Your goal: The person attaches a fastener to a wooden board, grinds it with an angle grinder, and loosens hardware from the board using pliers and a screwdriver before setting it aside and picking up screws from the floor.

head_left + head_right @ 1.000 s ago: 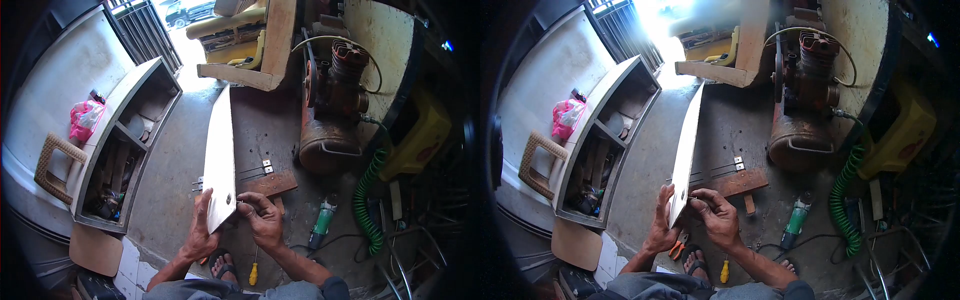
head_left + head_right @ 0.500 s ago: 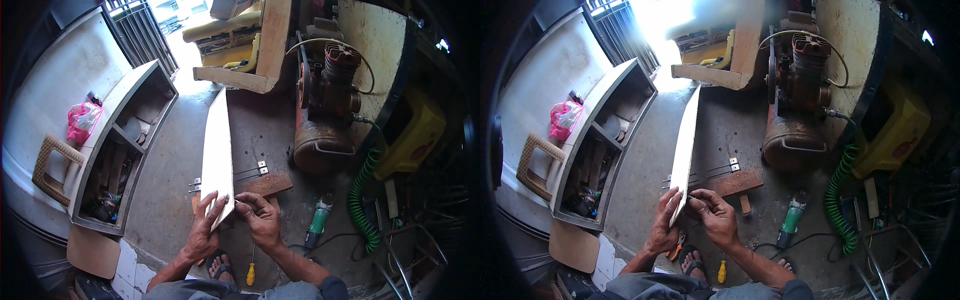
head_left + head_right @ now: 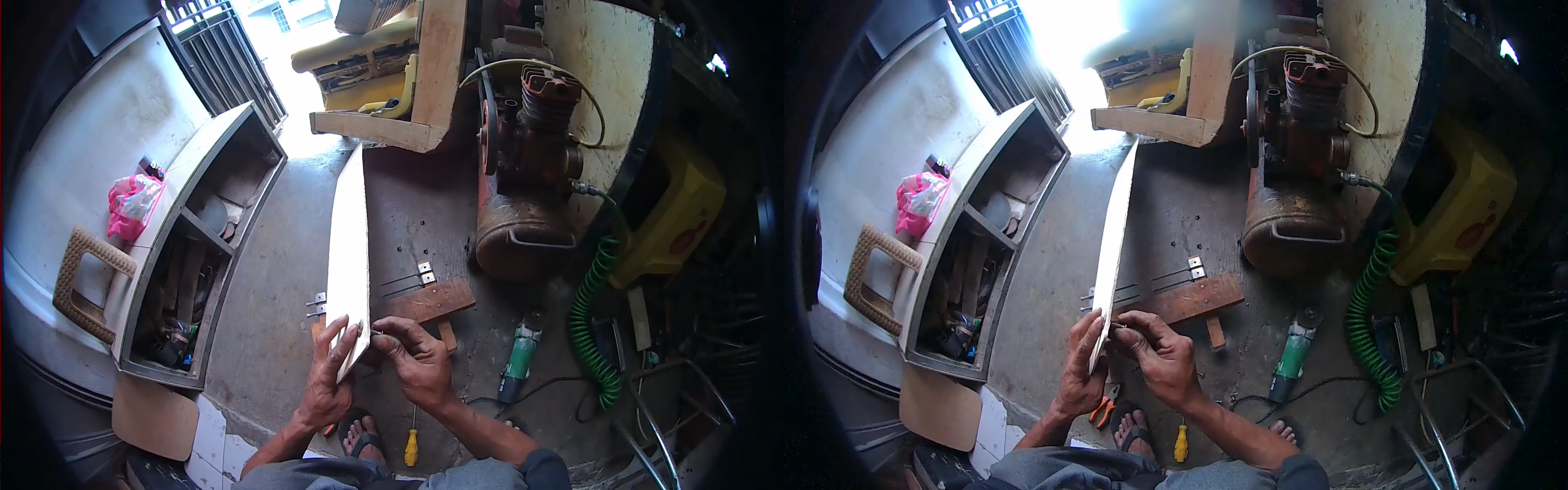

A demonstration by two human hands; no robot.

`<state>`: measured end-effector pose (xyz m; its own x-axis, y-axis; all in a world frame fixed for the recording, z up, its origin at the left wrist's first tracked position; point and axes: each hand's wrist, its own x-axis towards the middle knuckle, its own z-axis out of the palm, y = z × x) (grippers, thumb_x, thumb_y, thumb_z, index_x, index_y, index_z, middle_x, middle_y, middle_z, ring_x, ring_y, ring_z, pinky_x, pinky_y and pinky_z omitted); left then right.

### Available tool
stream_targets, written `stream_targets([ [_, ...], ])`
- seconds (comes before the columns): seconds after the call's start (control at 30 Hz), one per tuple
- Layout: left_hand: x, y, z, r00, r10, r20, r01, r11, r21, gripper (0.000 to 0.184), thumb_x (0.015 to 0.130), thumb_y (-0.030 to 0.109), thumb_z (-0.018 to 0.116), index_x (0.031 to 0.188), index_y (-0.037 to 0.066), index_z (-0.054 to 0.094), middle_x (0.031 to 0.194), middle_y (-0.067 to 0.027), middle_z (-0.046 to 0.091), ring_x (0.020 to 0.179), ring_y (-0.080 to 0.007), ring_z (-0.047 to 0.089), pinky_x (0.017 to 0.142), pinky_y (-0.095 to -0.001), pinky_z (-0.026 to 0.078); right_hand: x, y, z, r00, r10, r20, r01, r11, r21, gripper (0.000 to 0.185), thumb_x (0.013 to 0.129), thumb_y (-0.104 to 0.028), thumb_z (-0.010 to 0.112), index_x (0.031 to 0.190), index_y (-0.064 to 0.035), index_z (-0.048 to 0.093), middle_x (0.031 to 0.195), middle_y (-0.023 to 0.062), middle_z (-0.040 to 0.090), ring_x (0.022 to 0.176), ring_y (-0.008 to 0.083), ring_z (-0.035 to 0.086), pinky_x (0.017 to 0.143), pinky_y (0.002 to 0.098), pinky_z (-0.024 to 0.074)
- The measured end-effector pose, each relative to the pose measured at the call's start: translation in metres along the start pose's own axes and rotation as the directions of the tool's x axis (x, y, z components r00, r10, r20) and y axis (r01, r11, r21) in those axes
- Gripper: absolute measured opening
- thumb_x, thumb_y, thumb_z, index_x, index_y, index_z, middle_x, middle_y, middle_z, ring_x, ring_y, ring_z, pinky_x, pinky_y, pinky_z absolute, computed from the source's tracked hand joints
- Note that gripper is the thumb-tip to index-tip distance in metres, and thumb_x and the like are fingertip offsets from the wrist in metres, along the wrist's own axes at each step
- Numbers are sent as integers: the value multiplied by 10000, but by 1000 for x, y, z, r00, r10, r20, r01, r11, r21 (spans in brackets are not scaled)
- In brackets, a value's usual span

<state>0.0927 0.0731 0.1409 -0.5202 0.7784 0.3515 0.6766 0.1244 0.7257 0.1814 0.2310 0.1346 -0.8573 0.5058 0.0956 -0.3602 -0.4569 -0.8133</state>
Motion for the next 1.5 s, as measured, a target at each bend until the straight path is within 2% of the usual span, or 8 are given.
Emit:
stream_targets([
  [0.23, -1, -1, 5, 999, 24, -30, -24, 1000, 3, 925, 752, -231, 455, 1559, 218, 416, 1550, -200, 344, 1435, -412, 371, 1165, -501, 339, -1, 4, -4, 997, -76, 19, 79, 979, -189, 257, 991, -86, 668, 1223, 24, 661, 1094, 66, 716, 981, 98, 652, 865, 251, 551],
  [0.47, -3, -7, 6, 1000, 10, -23, -11, 999, -42, 925, 744, -231, 451, 1563, 197, 397, 1544, -202, 354, 1440, -407, 364, 1174, -502, 320, 3, 10, -7, 999, -29, 39, 33, 995, -94, 260, 991, -90, 669, 1224, 25, 667, 1098, 64, 717, 971, 99, 653, 861, 253, 551],
  [0.57, -5, -8, 7, 994, -84, -72, 75, 989, -124, 906, 732, -219, 461, 1549, 165, 389, 1533, -205, 368, 1442, -398, 362, 1190, -499, 292, 4, 5, -8, 984, -153, 92, 173, 946, -273, 261, 996, -100, 664, 1223, 28, 665, 1100, 67, 714, 970, 100, 652, 859, 257, 557],
  [0.73, -2, -6, 6, 998, -54, -23, 53, 998, -38, 863, 724, -201, 501, 1506, 154, 411, 1525, -197, 378, 1441, -402, 361, 1192, -503, 291, 3, 5, -7, 1000, 19, 25, -17, 996, -92, 278, 1012, -145, 647, 1223, 36, 655, 1056, 74, 716, 940, 108, 667, 826, 263, 568],
  [1.17, -4, -3, 5, 998, -59, 0, 59, 998, 14, 844, 746, -195, 525, 1501, 166, 410, 1535, -192, 358, 1451, -410, 345, 1194, -509, 296, 3, 18, -9, 998, 54, 15, -51, 987, -151, 359, 1061, -304, 557, 1101, 37, 662, 901, 71, 704, 793, 124, 689, 707, 274, 588],
  [1.27, -4, -6, 7, 998, -60, -6, 60, 998, 13, 835, 748, -194, 524, 1500, 150, 407, 1533, -192, 360, 1452, -403, 346, 1194, -503, 299, 4, 14, -7, 987, 159, 34, -157, 986, -57, 349, 1071, -312, 545, 1036, 12, 670, 881, 0, 697, 791, 45, 637, 700, 232, 551],
  [1.33, -4, -8, 9, 999, -44, -18, 43, 999, -22, 831, 746, -197, 526, 1499, 133, 403, 1528, -194, 365, 1447, -398, 353, 1191, -499, 303, 4, 10, -5, 982, 187, 25, -186, 981, -52, 426, 1080, -359, 496, 1030, 34, 653, 816, 76, 686, 712, 141, 693, 624, 276, 583],
  [1.5, -5, -10, 10, 999, -40, -20, 40, 999, -22, 831, 752, -196, 540, 1506, 118, 386, 1522, -198, 369, 1433, -391, 368, 1180, -493, 312, 5, 7, -2, 979, 203, 10, -203, 978, 51, 338, 1069, -315, 533, 1117, 8, 622, 840, 58, 673, 709, 123, 677, 607, 270, 578],
])
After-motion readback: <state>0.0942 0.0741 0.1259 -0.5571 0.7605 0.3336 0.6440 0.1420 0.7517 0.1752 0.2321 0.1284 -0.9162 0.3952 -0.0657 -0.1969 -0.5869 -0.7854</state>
